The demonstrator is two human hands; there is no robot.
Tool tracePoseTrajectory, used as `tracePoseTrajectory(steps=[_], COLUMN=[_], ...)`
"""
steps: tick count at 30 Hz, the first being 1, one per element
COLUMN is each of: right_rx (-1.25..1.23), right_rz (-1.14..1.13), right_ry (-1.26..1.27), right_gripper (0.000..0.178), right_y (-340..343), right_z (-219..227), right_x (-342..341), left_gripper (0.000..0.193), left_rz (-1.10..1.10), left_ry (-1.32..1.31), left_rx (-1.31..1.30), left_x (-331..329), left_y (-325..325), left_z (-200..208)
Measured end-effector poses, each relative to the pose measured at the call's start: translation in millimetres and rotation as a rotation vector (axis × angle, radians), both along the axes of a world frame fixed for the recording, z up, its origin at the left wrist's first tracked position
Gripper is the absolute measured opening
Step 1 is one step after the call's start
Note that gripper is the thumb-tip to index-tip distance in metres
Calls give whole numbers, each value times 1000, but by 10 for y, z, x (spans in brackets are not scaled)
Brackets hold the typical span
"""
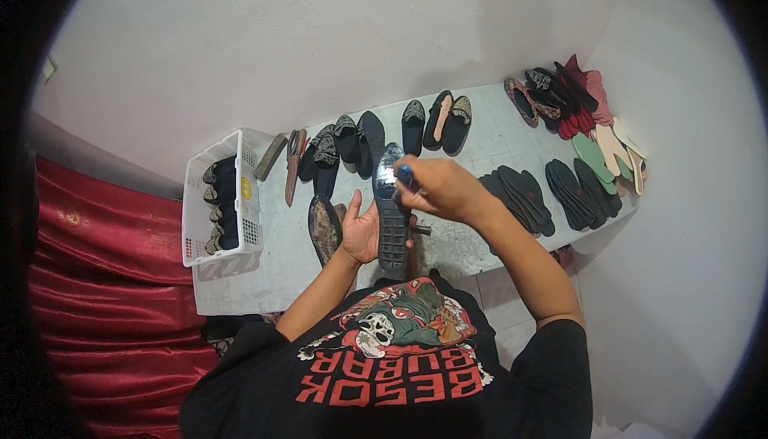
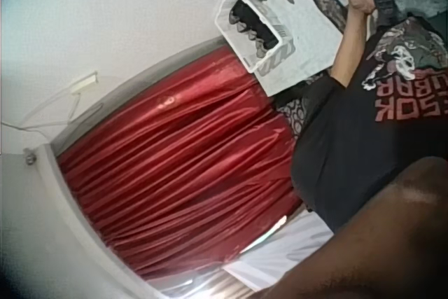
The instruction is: The person hammers the bottom of a shoe with a hammer, applies adhesive to a shoe sole using a brush, and hammers the shoe sole again.
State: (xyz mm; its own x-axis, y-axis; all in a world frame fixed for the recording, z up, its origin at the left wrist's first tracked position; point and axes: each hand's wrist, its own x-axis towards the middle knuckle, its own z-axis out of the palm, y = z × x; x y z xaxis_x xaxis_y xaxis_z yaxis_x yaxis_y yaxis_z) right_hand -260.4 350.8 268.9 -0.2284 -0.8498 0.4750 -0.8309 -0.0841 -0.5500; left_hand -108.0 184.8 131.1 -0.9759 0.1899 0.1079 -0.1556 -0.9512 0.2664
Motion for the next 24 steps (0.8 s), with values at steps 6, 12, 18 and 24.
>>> tracePoseTrajectory(steps=[6, 12, 18, 24], right_rx=[1, 9, 47, 20], right_rz=[11, 0, -5, 42], right_ry=[-72, -109, -183, -23], right_gripper=[24, 24, 20, 26], right_y=[-131, -146, -28, -112], right_z=[-45, -33, 76, 53], right_x=[36, -9, -43, 55], left_gripper=[83, 85, 86, 87], left_rz=[-18, 78, 56, 22], left_ry=[25, 33, 41, 14], left_rx=[-23, -72, -94, -69], left_x=[21, 23, 62, 14], left_y=[74, 44, 46, 112], left_z=[14, 45, 82, 33])
